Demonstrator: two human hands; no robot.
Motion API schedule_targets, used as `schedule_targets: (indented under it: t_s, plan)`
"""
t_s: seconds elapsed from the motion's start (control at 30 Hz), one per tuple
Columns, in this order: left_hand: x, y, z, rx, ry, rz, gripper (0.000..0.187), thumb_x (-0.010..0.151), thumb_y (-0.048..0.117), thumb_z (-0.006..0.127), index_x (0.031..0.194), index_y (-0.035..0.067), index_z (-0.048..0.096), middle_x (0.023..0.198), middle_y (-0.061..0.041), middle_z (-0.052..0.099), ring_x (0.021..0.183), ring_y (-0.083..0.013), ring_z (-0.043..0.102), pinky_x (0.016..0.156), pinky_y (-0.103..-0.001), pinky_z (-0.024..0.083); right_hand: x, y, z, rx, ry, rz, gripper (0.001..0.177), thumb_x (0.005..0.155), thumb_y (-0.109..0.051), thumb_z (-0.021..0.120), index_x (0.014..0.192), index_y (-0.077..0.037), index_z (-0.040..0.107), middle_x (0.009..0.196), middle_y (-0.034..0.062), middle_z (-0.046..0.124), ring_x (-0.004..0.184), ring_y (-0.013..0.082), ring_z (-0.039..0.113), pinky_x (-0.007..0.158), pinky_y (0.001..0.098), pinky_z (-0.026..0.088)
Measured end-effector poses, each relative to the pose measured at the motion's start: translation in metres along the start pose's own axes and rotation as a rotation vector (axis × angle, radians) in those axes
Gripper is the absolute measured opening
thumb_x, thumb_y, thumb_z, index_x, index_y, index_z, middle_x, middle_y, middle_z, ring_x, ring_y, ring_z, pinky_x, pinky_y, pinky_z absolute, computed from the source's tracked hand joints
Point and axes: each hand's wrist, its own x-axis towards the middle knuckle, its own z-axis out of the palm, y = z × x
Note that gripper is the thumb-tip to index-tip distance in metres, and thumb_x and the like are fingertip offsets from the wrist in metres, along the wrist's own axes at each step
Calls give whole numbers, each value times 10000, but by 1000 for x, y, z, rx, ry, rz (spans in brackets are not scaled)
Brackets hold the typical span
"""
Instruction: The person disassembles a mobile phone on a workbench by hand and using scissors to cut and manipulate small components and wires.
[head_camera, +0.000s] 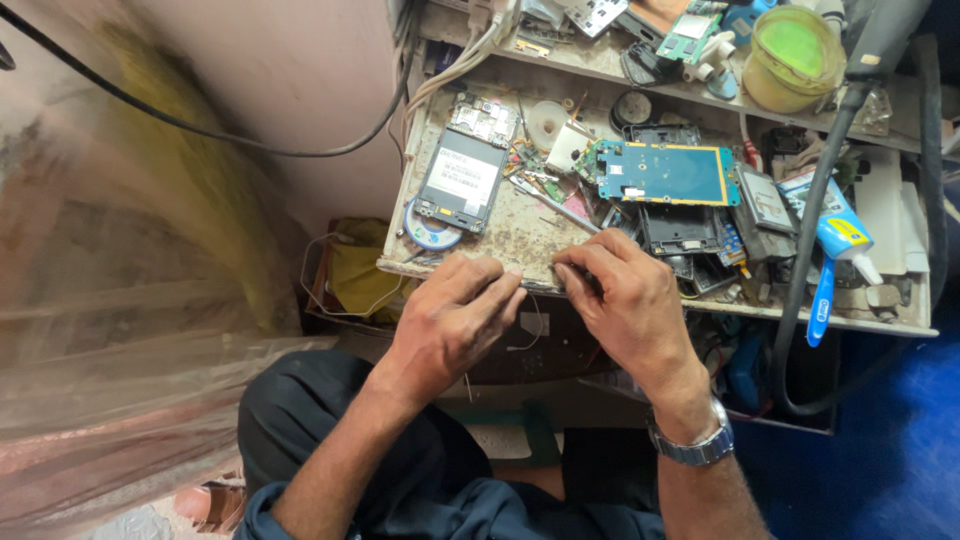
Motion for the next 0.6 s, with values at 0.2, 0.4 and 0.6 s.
schedule_targets:
  t_s: [0.2, 0.4, 0.6]
  plan:
    - [0, 0, -1, 1, -2, -3, 239, 901, 66, 786, 1118, 6, 704, 1039, -95, 643, 931, -271, 647, 832, -379, 557, 0, 0, 0, 10, -7, 20, 138, 857, -58, 794, 985, -55, 743, 903, 93, 670, 713, 247, 689, 615, 346, 553]
    - [1, 0, 0, 9, -3, 6, 235, 899, 63, 789, 1110, 6, 703, 1034, -98, 644, 921, -268, 648, 828, -374, 560, 1, 0, 0, 16, -6, 24, 139, 853, -64, 801, 981, -56, 746, 902, 93, 676, 721, 249, 694, 618, 343, 554]
    - [1, 1, 0, -4, 5, -8, 229, 895, 56, 790, 1101, 0, 705, 1025, -101, 648, 913, -274, 649, 821, -377, 558, 1, 0, -1, 36, -1, 29, 145, 850, -66, 804, 982, -55, 745, 903, 93, 679, 716, 250, 688, 615, 345, 548]
